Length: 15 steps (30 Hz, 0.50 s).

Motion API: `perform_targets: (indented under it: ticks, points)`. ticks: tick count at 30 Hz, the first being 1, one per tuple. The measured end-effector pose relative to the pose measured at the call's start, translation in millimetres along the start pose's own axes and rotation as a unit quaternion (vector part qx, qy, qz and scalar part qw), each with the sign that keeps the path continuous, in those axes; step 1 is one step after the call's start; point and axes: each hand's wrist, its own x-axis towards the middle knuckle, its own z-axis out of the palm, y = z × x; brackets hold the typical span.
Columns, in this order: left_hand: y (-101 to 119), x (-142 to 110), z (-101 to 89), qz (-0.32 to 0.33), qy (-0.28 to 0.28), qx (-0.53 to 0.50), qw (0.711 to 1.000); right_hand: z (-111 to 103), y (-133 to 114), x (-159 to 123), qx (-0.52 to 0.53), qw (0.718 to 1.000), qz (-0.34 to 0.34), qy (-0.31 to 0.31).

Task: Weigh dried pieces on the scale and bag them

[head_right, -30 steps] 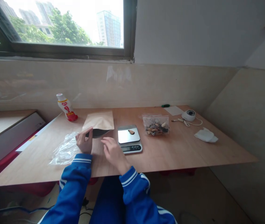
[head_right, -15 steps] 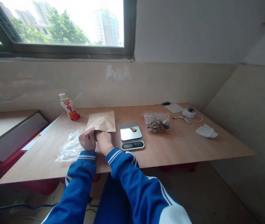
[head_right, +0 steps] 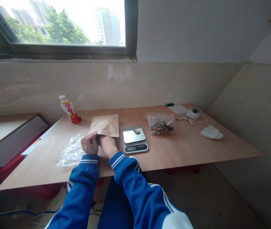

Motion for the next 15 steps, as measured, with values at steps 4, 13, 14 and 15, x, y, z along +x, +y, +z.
perform_targets:
  ticks: [4, 13, 14, 15]
  points:
    - [0.5, 1.0, -0.8, -0.002, -0.001, -0.011, 1.000, -12.9, -6.2, -36.8, -0.009, 1.000, 0.009, 0.015]
    - [1.6, 1.9, 0.1, -0.034, 0.015, -0.002, 0.999, -54.7, 27.2, -97.1, 0.238, 0.957, 0.010, 0.165]
    - [1.6, 1.8, 0.3, -0.036, 0.015, -0.003, 0.999, -57.1, 39.6, -97.3, 0.224, 0.955, 0.031, 0.189]
    - [1.5, 1.6, 0.4, -0.038, 0.014, -0.006, 0.999, -58.2, 52.8, -95.5, 0.192, 0.958, 0.048, 0.207]
